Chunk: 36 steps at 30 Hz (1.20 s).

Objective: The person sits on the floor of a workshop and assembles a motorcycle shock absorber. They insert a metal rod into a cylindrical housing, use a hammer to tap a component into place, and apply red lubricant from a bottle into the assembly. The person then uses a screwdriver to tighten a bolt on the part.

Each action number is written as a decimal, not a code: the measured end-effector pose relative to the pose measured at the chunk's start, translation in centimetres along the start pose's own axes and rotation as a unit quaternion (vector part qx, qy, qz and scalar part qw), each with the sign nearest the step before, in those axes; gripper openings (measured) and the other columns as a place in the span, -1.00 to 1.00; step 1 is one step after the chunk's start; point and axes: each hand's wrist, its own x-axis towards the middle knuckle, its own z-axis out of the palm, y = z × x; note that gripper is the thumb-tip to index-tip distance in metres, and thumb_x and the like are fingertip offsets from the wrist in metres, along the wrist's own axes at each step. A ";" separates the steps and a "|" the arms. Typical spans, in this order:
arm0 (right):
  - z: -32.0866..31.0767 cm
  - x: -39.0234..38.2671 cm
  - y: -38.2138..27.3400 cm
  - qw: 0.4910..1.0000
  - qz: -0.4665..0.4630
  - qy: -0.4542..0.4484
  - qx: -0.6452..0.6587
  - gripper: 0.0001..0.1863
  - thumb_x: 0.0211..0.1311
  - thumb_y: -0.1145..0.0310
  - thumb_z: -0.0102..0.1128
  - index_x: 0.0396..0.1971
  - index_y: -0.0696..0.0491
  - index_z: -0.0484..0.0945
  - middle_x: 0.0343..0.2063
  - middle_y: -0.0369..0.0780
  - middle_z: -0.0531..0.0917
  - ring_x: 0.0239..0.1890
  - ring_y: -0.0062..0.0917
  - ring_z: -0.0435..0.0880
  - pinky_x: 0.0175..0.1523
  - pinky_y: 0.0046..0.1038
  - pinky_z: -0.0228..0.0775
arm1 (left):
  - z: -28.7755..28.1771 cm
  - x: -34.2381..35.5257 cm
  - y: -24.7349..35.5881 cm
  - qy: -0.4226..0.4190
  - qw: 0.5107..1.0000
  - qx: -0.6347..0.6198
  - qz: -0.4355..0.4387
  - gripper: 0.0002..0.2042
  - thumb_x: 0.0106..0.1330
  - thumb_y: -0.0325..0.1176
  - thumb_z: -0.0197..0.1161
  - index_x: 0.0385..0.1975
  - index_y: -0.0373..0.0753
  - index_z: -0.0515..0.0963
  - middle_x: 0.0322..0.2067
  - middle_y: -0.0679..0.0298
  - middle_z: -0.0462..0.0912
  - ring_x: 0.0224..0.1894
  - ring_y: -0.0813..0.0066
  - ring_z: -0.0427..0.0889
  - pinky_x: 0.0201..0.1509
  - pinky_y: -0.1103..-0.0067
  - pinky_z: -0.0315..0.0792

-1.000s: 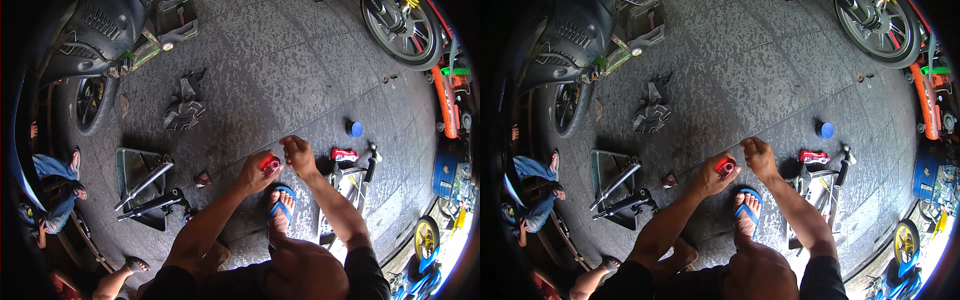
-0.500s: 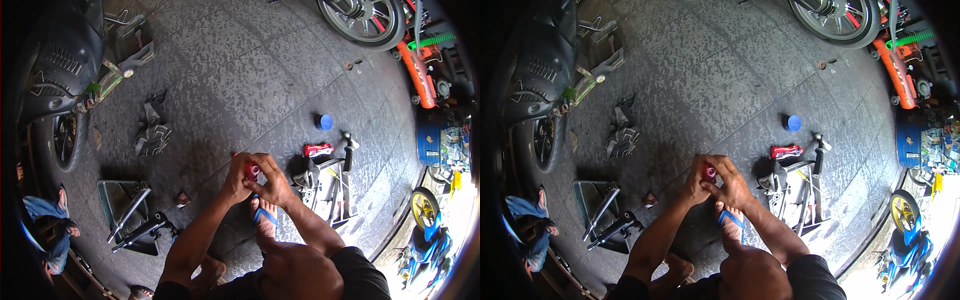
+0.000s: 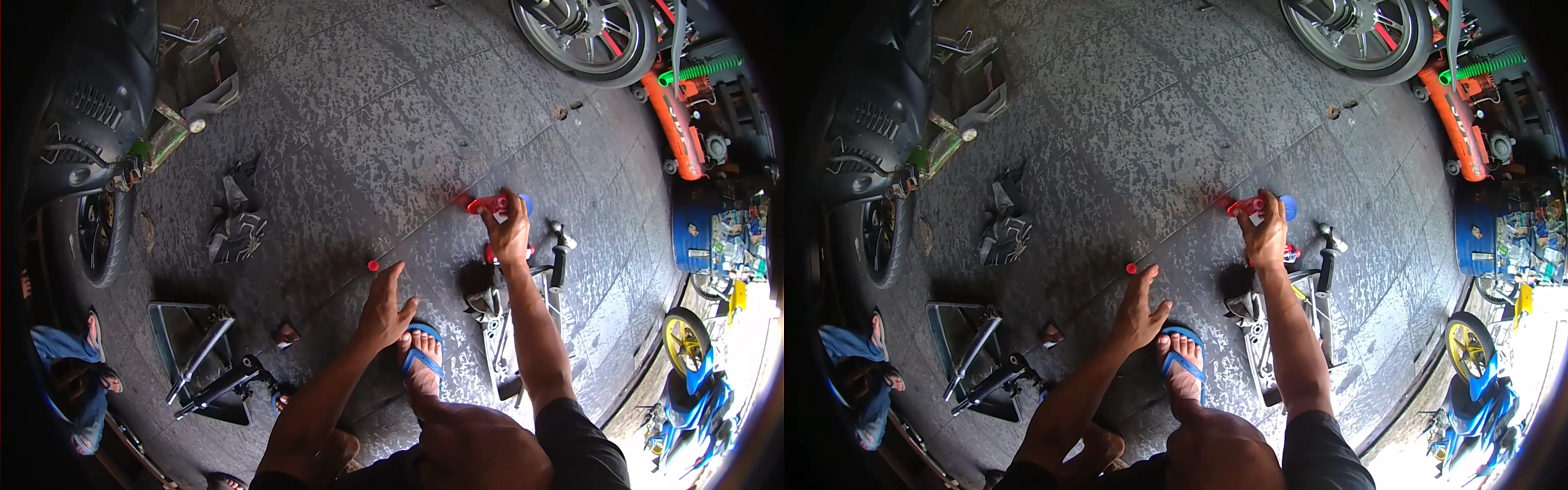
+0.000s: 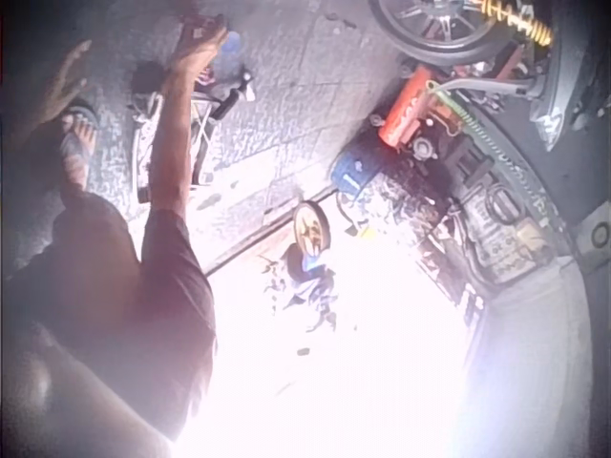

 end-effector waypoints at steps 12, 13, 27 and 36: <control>-0.2 0.5 -0.1 0.998 0.039 -0.033 0.024 -0.23 0.01 0.27 0.56 0.22 0.18 0.42 0.00 -0.02 0.58 -0.04 -0.23 0.65 0.10 -0.26 0.50 | -1.2 -1.1 0.0 0.015 0.999 -0.021 -0.030 -0.32 0.22 -0.46 0.34 0.34 -0.38 0.21 0.22 -0.08 0.39 0.22 0.00 0.46 0.25 0.32 0.44; -0.3 0.5 0.0 0.999 0.035 -0.028 0.019 -0.22 0.00 0.27 0.57 0.23 0.18 0.41 0.01 -0.01 0.57 -0.04 -0.23 0.65 0.11 -0.26 0.50 | -1.2 -1.1 0.1 0.019 0.999 -0.026 -0.033 -0.33 0.22 -0.46 0.33 0.34 -0.38 0.21 0.22 -0.08 0.39 0.21 0.01 0.47 0.24 0.32 0.44; -5.5 -13.9 0.6 0.979 0.073 -0.146 -0.122 -0.21 0.05 0.09 0.48 0.25 0.09 0.37 0.11 0.15 0.40 0.13 0.14 0.43 0.21 0.01 0.31 | -0.6 -1.7 0.3 0.066 0.993 -0.011 -0.095 -0.49 0.26 -0.45 0.29 0.24 -0.26 0.37 -0.01 0.07 0.55 -0.17 0.23 0.61 -0.06 0.37 0.53; -9.9 -19.0 5.0 0.955 0.113 -0.076 -0.265 -0.70 0.09 0.46 0.13 -0.14 0.12 0.63 -0.15 0.04 0.60 -0.05 0.00 0.57 0.10 -0.12 0.41 | 2.6 -2.2 3.4 0.004 0.998 -0.028 -0.064 -0.61 0.27 -0.45 0.29 0.11 -0.25 0.48 -0.18 0.16 0.61 -0.33 0.34 0.56 -0.21 0.45 0.53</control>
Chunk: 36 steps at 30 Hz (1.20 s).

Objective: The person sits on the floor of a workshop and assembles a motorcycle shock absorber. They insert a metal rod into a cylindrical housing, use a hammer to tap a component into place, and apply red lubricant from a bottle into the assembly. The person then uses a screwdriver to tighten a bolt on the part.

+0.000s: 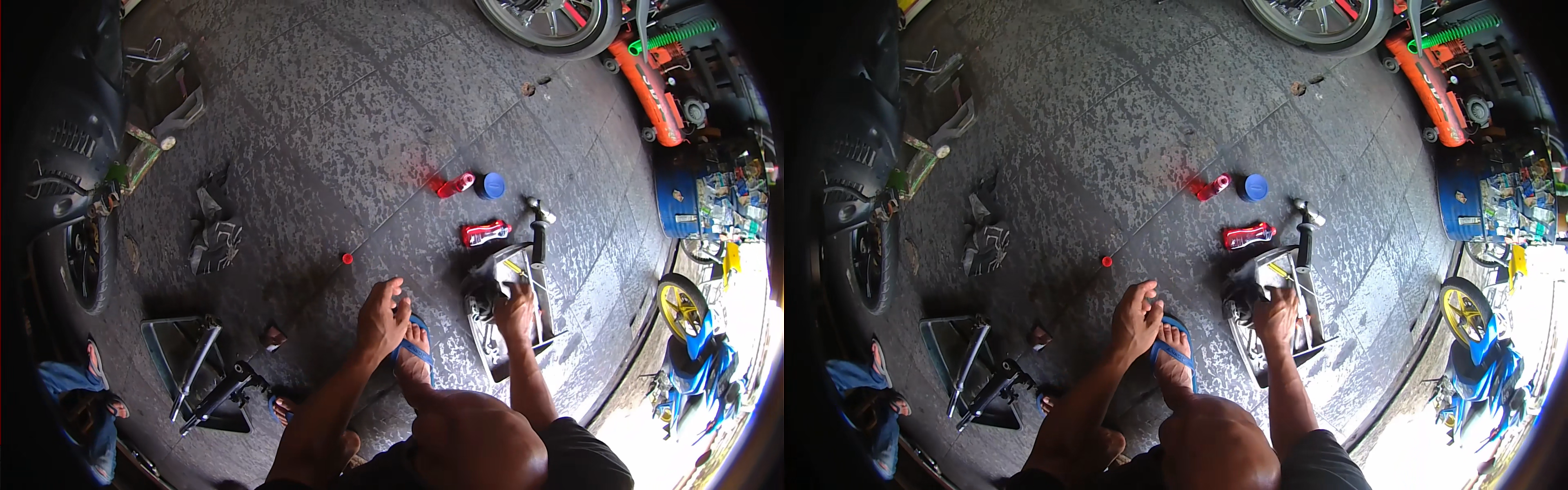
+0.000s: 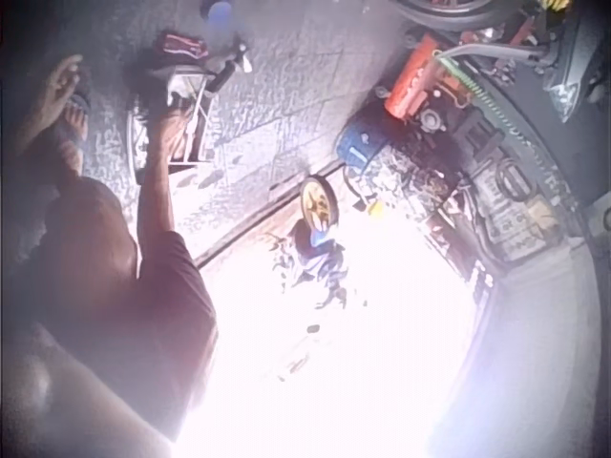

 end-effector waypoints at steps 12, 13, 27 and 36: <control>3.5 15.8 1.2 0.981 -0.117 -0.153 0.016 -0.55 0.04 0.35 0.33 0.01 -0.07 0.56 0.13 -0.07 0.48 0.19 -0.02 0.46 0.19 -0.05 0.42 | -2.6 -0.4 -1.0 0.029 0.999 0.016 -0.017 -0.66 0.28 -0.47 0.29 0.05 -0.26 0.49 -0.20 0.12 0.62 -0.33 0.35 0.59 -0.22 0.47 0.54; 3.5 16.0 1.8 0.980 -0.149 -0.131 0.016 -0.58 0.03 0.32 0.35 -0.04 -0.03 0.56 0.03 -0.05 0.53 0.09 0.01 0.54 0.13 -0.07 0.46 | -2.8 -0.5 -1.1 0.027 0.999 0.016 -0.019 -0.65 0.26 -0.47 0.30 0.05 -0.27 0.50 -0.19 0.11 0.62 -0.29 0.32 0.60 -0.19 0.44 0.54; -8.7 6.0 -18.7 0.827 -0.171 -0.399 0.356 -0.60 0.36 0.14 0.23 -0.12 0.22 0.54 -0.31 0.13 0.68 -0.29 -0.01 0.72 -0.22 -0.20 0.56 | -2.2 0.9 0.0 0.043 0.994 0.098 -0.001 -0.67 0.05 -0.32 0.48 -0.24 -0.22 0.50 -0.40 0.06 0.63 -0.30 -0.04 0.63 -0.22 0.17 0.49; 8.4 4.5 -21.9 0.823 0.001 -0.335 0.459 -0.63 0.45 0.24 -0.05 -0.05 0.24 0.55 -0.28 0.05 0.71 -0.18 -0.26 0.73 -0.08 -0.33 0.53 | -4.0 -2.8 -4.5 0.168 0.983 0.073 -0.018 -0.65 0.07 -0.40 0.41 -0.15 -0.28 0.50 -0.30 -0.03 0.62 -0.20 -0.13 0.63 -0.12 0.19 0.51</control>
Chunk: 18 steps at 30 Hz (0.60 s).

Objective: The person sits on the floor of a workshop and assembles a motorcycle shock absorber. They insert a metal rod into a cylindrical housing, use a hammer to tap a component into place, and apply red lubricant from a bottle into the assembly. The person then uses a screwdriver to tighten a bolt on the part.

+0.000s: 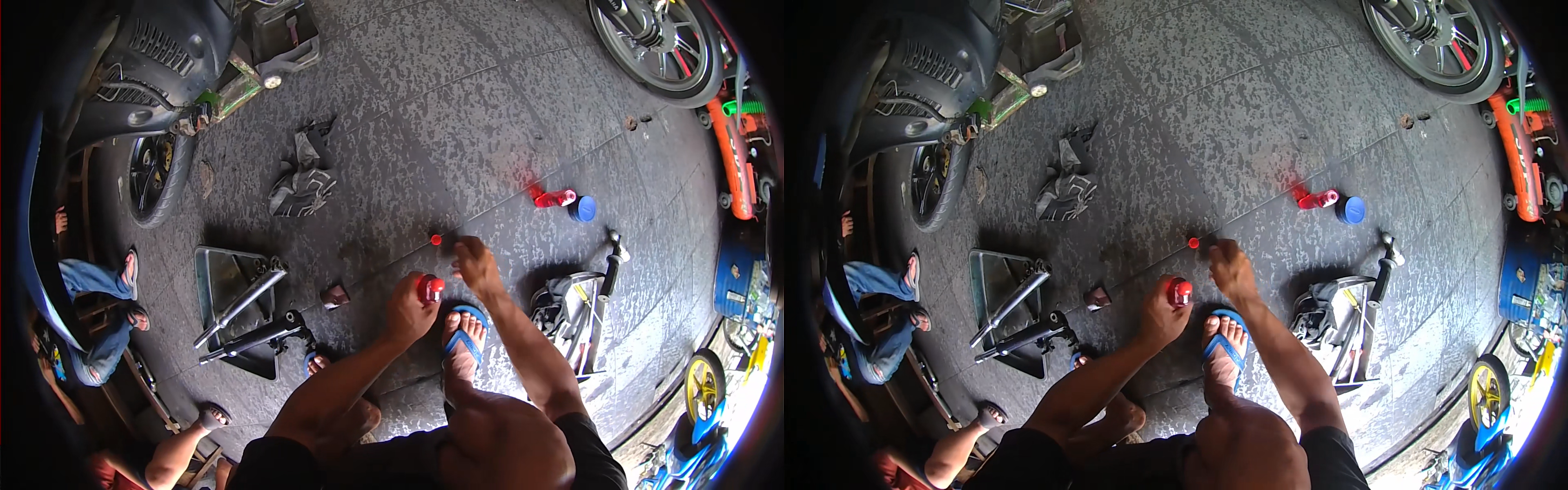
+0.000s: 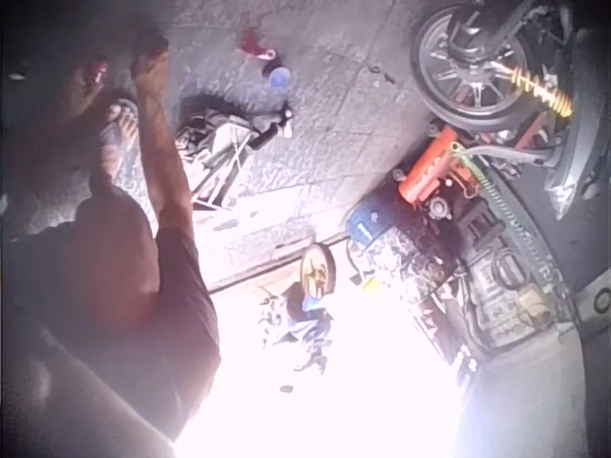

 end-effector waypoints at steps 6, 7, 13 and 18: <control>4.4 -0.2 -2.8 0.988 -0.066 -0.066 0.120 -0.62 0.44 0.28 -0.09 -0.03 0.26 0.57 -0.30 -0.09 0.71 -0.20 -0.44 0.70 -0.07 -0.41 0.52 | -2.0 -0.5 -0.8 -0.006 0.999 0.019 -0.041 -0.66 0.08 -0.39 0.41 -0.16 -0.27 0.49 -0.30 -0.01 0.61 -0.21 -0.12 0.62 -0.14 0.20 0.50; 3.5 -1.0 -4.2 0.993 -0.038 -0.066 0.088 -0.62 0.46 0.25 -0.09 -0.08 0.24 0.59 -0.35 -0.10 0.71 -0.24 -0.44 0.70 -0.09 -0.40 0.53 | -2.2 -0.1 -0.9 0.011 0.999 0.032 -0.034 -0.67 0.06 -0.39 0.42 -0.19 -0.27 0.49 -0.33 0.00 0.62 -0.25 -0.11 0.62 -0.17 0.19 0.49; 0.2 -6.3 -11.3 0.908 -0.114 -0.020 -0.404 -0.45 0.47 -0.11 -0.09 -0.44 0.04 0.65 -0.56 0.02 0.66 -0.42 -0.01 0.69 -0.27 -0.04 0.50 | -1.7 3.2 0.3 0.003 0.995 0.075 0.060 -0.74 0.01 -0.42 0.44 -0.36 -0.24 0.48 -0.46 0.04 0.57 -0.35 -0.09 0.59 -0.29 0.16 0.45; -2.5 -5.8 -12.0 0.892 -0.164 0.008 -0.421 -0.46 0.37 -0.08 0.02 -0.64 0.00 0.66 -0.67 -0.08 0.65 -0.55 -0.12 0.70 -0.38 -0.14 0.54 | -2.0 4.1 3.8 -0.068 0.997 0.045 0.018 -0.74 0.01 -0.37 0.44 -0.37 -0.23 0.49 -0.48 0.03 0.60 -0.37 -0.08 0.62 -0.29 0.17 0.49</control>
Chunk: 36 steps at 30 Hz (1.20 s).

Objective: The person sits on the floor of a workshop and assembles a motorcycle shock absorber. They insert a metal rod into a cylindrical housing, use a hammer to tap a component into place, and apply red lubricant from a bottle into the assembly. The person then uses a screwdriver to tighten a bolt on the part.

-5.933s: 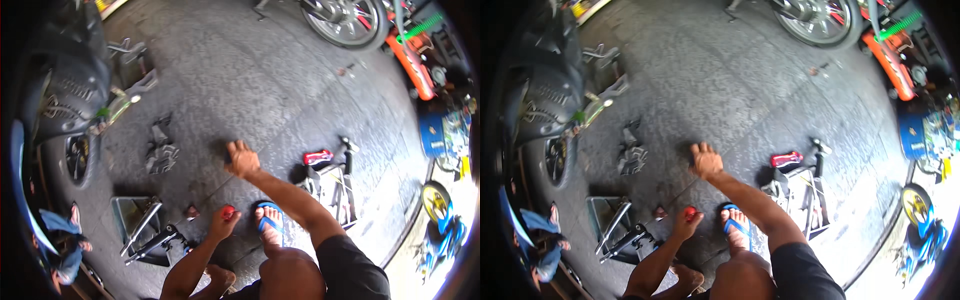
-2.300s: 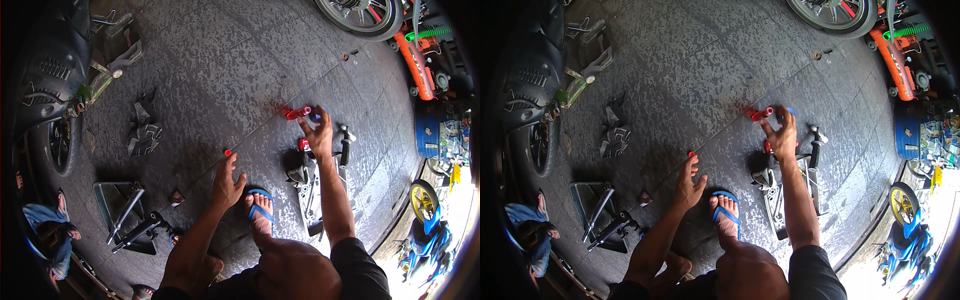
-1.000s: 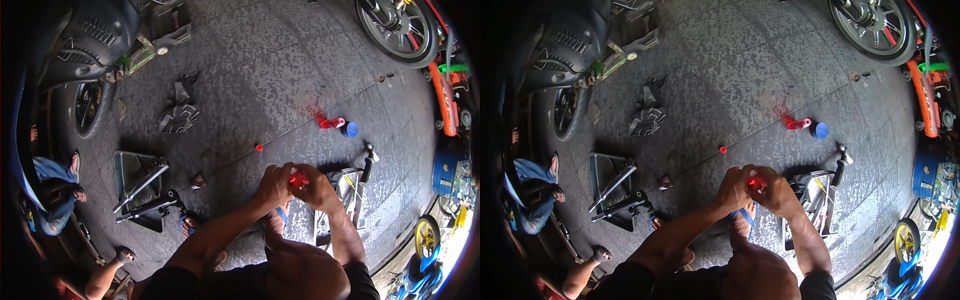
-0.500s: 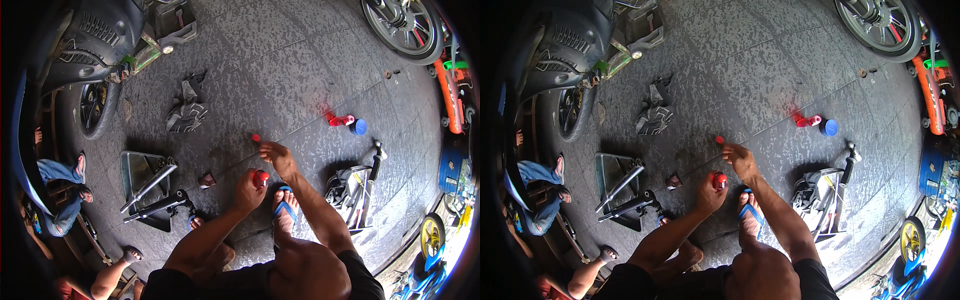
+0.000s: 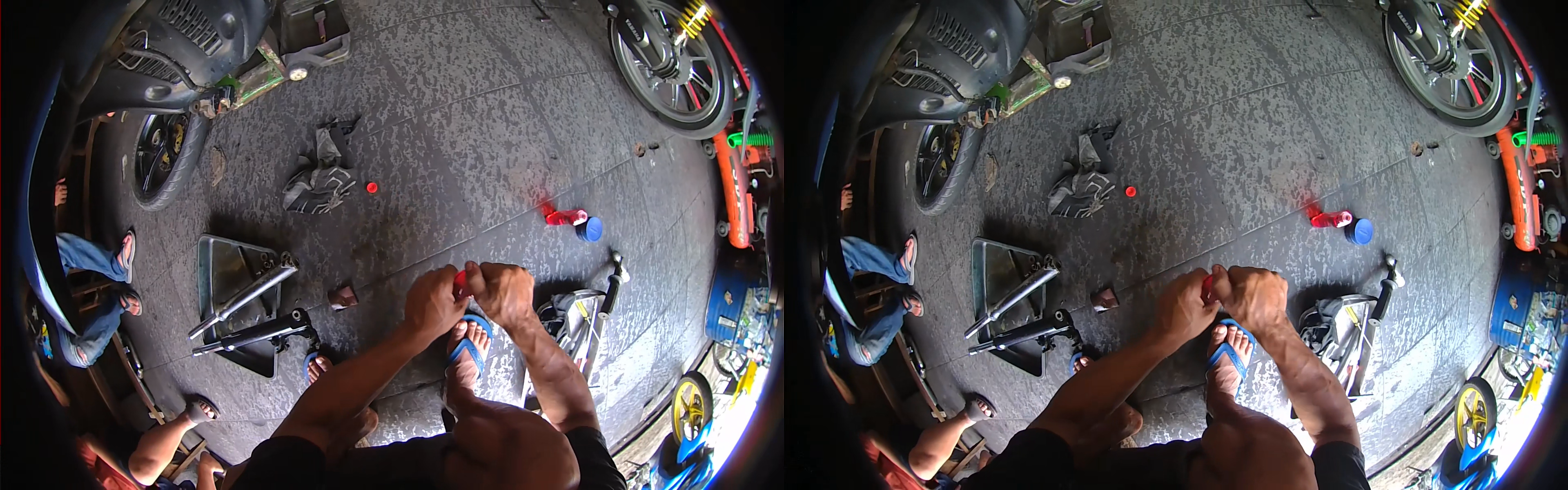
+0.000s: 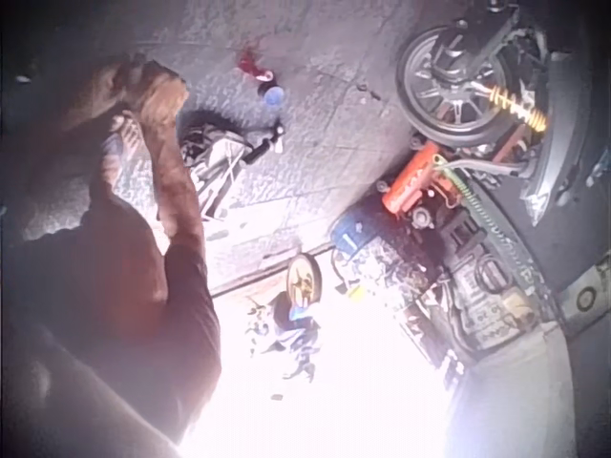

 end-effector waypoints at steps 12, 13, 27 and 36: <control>-7.4 1.4 -1.5 0.890 -0.448 0.074 0.041 -0.61 0.07 0.12 0.32 -0.77 -0.02 0.39 -0.74 -0.30 0.38 -0.68 -0.38 0.48 -0.59 -0.31 0.28 | -6.8 3.9 1.0 -0.554 0.749 -0.352 0.088 -0.76 0.24 -0.41 0.30 -0.12 -0.31 0.65 -0.42 0.33 0.61 -0.28 0.59 0.54 -0.15 0.49 0.41; -8.3 1.8 -1.9 0.878 -0.473 0.068 0.041 -0.61 0.07 0.10 0.33 -0.76 -0.02 0.41 -0.72 -0.30 0.39 -0.67 -0.40 0.49 -0.58 -0.32 0.29 | -7.5 4.0 2.0 -0.548 0.716 -0.426 0.070 -0.76 0.25 -0.40 0.30 -0.12 -0.32 0.65 -0.46 0.38 0.53 -0.32 0.62 0.47 -0.20 0.53 0.38; -10.6 2.1 -3.2 0.951 -0.288 0.043 0.106 -0.68 0.26 0.19 0.35 -0.27 0.15 0.54 -0.42 -0.10 0.59 -0.38 -0.20 0.68 -0.29 -0.27 0.55 | -9.1 7.6 2.8 -0.242 0.952 -0.161 0.098 -0.71 0.03 -0.42 0.44 -0.24 -0.25 0.55 -0.44 0.09 0.67 -0.36 0.16 0.71 -0.29 0.37 0.50; -3.3 3.8 2.3 0.814 0.055 -0.095 0.570 -0.77 0.37 0.32 0.26 -0.20 0.19 0.54 -0.38 -0.19 0.62 -0.36 -0.48 0.65 -0.25 -0.46 0.52 | -7.3 7.5 1.3 -0.126 0.963 -0.215 0.100 -0.69 0.06 -0.44 0.40 -0.20 -0.21 0.49 -0.27 0.10 0.57 -0.18 0.06 0.60 -0.08 0.31 0.49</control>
